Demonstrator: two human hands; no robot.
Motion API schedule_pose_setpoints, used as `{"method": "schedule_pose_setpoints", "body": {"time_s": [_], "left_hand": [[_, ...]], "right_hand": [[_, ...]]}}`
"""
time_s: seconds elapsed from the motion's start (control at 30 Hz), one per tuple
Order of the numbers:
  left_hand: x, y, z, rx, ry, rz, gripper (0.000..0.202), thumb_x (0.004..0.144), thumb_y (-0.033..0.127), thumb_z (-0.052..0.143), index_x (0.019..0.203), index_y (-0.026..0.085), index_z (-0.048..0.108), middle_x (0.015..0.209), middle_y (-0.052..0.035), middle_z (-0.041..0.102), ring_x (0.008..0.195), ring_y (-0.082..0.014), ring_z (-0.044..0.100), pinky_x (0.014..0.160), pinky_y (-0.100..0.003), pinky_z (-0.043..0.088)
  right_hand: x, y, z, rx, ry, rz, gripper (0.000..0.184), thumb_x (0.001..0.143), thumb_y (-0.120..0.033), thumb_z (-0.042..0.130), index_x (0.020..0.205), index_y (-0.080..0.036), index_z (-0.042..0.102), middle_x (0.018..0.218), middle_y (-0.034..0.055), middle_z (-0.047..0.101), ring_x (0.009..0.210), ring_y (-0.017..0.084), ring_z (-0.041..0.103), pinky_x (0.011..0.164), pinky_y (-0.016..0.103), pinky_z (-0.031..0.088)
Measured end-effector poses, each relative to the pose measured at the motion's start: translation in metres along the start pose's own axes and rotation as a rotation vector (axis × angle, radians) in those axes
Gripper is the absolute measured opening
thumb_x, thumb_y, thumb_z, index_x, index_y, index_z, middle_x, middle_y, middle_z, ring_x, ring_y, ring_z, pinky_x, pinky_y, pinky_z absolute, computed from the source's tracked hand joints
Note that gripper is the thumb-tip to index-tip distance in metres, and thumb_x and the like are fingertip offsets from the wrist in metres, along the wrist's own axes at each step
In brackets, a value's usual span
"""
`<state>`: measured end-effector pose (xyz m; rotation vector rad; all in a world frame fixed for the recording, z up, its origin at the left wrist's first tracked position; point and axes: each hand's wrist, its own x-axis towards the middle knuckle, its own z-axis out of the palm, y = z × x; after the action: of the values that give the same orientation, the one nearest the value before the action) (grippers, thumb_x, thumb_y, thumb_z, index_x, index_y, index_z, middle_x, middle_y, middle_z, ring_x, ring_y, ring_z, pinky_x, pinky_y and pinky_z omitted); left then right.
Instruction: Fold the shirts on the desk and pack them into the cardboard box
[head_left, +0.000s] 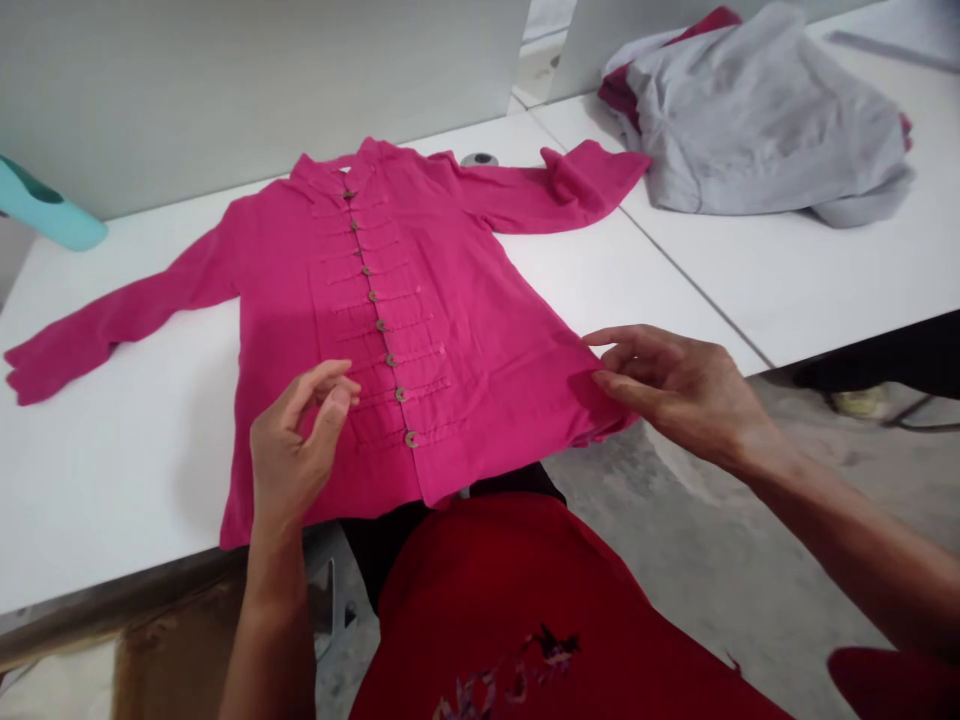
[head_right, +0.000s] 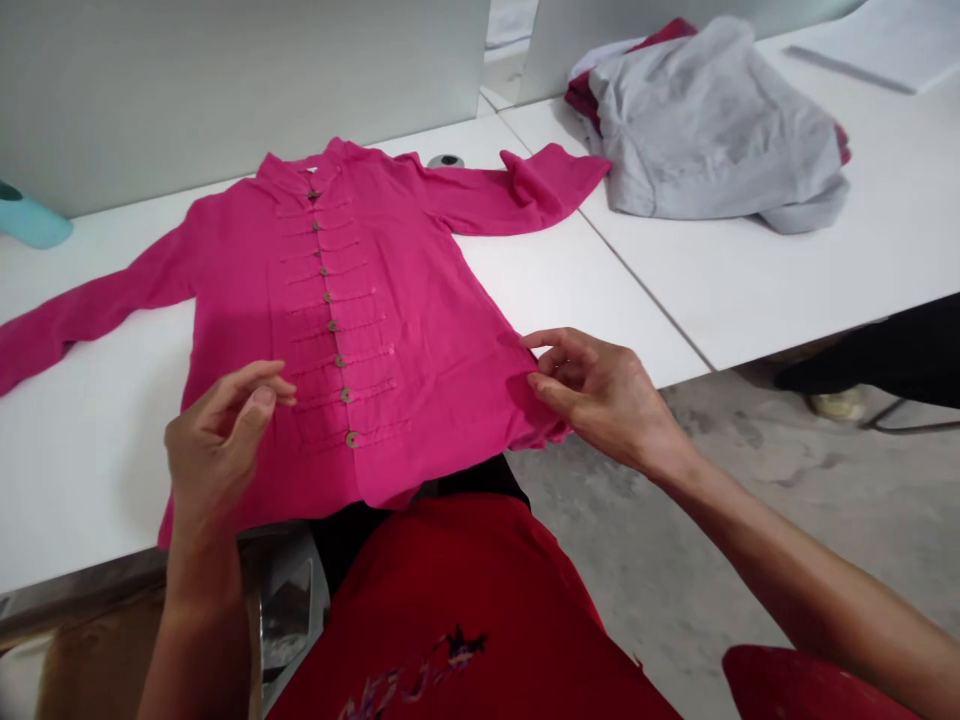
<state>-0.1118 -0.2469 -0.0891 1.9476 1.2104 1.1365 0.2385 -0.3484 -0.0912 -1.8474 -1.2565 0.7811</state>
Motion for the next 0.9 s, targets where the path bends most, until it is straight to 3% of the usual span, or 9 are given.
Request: {"method": "schedule_pose_setpoints", "body": {"time_s": [0.17,0.3,0.4,0.53,0.67,0.9], "left_hand": [[-0.013,-0.017,-0.002,0.028,0.044,-0.057,0.020,0.099,0.033,0.065,0.114,0.032,0.078,0.092,0.0027,0.079,0.081,-0.0155,0.076,0.081,-0.030,0.063],[-0.016,-0.026,0.001,0.065,0.015,-0.064,0.021,0.098,0.033,0.065,0.115,0.029,0.077,0.095,0.0011,0.080,0.085,-0.0164,0.076,0.086,-0.031,0.062],[-0.017,-0.027,0.002,0.164,-0.016,0.035,0.019,0.100,0.031,0.063,0.112,0.028,0.078,0.099,-0.0008,0.080,0.090,-0.0177,0.075,0.088,-0.032,0.061],[-0.028,-0.022,0.004,0.407,-0.070,0.214,0.019,0.103,0.025,0.061,0.111,0.023,0.078,0.108,-0.0060,0.081,0.101,-0.0203,0.076,0.089,-0.034,0.059],[-0.044,-0.015,0.011,0.552,-0.138,0.353,0.018,0.104,0.022,0.062,0.113,0.019,0.077,0.108,-0.0065,0.080,0.099,-0.0204,0.075,0.086,-0.034,0.056],[-0.057,-0.012,0.020,0.625,-0.187,0.378,0.018,0.104,0.024,0.063,0.116,0.022,0.076,0.114,-0.0066,0.078,0.107,-0.0229,0.071,0.086,-0.036,0.053]], "right_hand": [[0.005,-0.008,-0.003,0.010,0.041,0.057,0.032,0.081,-0.032,0.071,0.108,-0.016,0.078,0.078,0.0032,0.062,0.056,0.010,0.050,0.046,0.027,0.037],[0.006,-0.010,0.001,0.000,0.092,0.117,0.026,0.079,-0.028,0.070,0.099,-0.014,0.080,0.075,0.0051,0.063,0.056,0.010,0.052,0.045,0.025,0.035],[0.005,-0.005,0.004,-0.018,0.120,0.154,0.032,0.075,-0.033,0.073,0.100,-0.014,0.081,0.079,0.0068,0.067,0.059,0.011,0.057,0.047,0.024,0.040],[0.001,0.007,0.005,-0.119,0.158,0.147,0.047,0.066,-0.052,0.077,0.101,-0.020,0.082,0.079,0.0053,0.072,0.061,0.015,0.061,0.049,0.026,0.048],[-0.008,0.015,0.006,-0.208,0.170,0.167,0.065,0.057,-0.067,0.080,0.104,-0.024,0.082,0.082,0.0049,0.076,0.071,0.022,0.071,0.060,0.033,0.057],[-0.015,0.013,0.006,-0.233,0.145,0.102,0.058,0.061,-0.057,0.075,0.109,-0.024,0.082,0.077,0.0039,0.074,0.067,0.020,0.070,0.066,0.035,0.059]]}}
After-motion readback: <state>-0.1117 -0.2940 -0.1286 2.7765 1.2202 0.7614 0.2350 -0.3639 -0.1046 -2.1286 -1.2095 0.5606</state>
